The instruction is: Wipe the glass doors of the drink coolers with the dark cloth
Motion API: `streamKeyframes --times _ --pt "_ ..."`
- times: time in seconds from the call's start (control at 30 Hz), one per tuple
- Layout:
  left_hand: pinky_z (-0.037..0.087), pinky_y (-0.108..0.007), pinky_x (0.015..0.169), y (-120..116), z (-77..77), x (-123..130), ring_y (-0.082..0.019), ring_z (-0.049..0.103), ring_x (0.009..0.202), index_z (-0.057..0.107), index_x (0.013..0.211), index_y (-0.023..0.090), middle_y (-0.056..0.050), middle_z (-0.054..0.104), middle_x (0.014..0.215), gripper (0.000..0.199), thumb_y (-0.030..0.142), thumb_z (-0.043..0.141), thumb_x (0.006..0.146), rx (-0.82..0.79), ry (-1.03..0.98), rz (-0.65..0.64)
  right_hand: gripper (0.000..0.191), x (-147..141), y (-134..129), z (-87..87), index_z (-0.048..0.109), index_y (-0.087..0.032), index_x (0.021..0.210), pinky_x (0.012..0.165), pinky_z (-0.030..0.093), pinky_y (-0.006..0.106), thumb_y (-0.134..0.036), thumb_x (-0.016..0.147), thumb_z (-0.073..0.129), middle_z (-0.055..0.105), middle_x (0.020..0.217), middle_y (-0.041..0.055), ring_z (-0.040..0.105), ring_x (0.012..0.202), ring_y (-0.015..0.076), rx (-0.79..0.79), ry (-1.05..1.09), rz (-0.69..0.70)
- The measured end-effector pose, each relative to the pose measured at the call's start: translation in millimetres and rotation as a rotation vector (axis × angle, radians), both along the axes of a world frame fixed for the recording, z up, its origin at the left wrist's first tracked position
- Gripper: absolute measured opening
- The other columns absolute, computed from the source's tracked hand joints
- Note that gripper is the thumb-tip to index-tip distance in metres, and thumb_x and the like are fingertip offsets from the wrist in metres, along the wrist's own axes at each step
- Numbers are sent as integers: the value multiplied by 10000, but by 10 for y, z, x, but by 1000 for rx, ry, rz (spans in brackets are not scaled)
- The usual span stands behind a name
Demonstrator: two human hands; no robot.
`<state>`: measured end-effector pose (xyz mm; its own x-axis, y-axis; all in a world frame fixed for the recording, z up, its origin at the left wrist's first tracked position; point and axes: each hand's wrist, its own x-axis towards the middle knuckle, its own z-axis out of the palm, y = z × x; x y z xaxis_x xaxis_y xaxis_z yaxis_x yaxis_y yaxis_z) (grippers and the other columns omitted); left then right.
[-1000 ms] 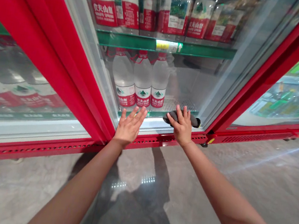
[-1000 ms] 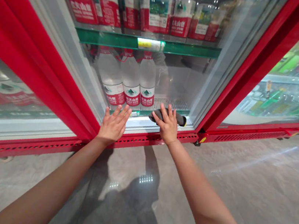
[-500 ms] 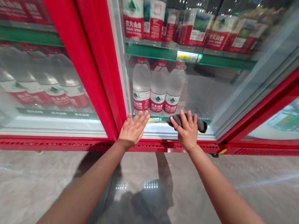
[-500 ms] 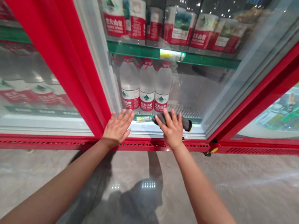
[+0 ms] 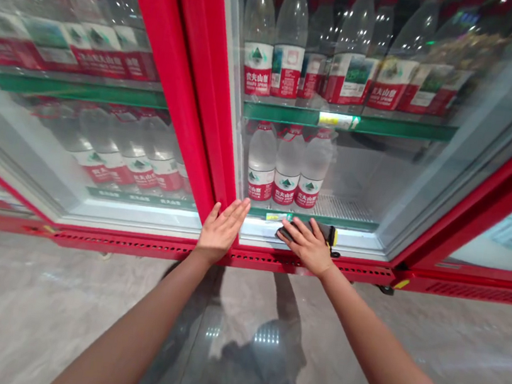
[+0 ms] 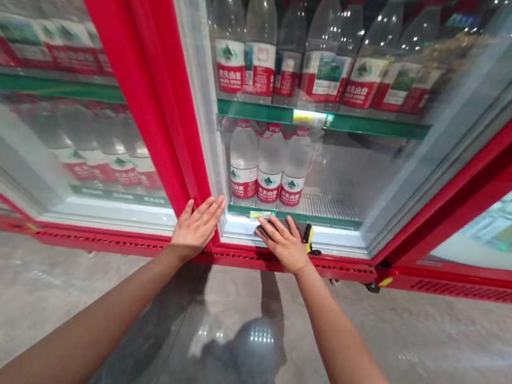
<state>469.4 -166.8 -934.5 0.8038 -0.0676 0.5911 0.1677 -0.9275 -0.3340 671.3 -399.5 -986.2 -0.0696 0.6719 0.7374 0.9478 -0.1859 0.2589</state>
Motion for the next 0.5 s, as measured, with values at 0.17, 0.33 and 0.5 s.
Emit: streamKeyframes --times 0.17,0.33,0.5 --pt "-133 -364 1284 63 5 16 -104 96 1570 94 1638 157 -65 336 1627 765 72 376 932 26 6 -26 495 -55 333 653 574 -355 1437 1270 195 588 -130 999 513 495 1583 42 291 1556 261 312 111 -177" --pt "-15 -369 1310 111 48 -120 -157 146 1573 126 1637 168 -92 321 1636 779 183 480 944 32 61 -22 447 -306 725 581 599 -315 1412 1268 254 487 -129 1027 468 588 1503 54 427 1484 189 230 68 -29" --pt "-72 -418 1300 153 73 -293 -202 141 1576 163 1632 132 -143 341 1628 789 344 545 975 64 51 26 393 -403 670 253 667 -334 1323 1201 376 409 -137 1011 531 677 1392 20 568 1343 153 -13 -60 207"
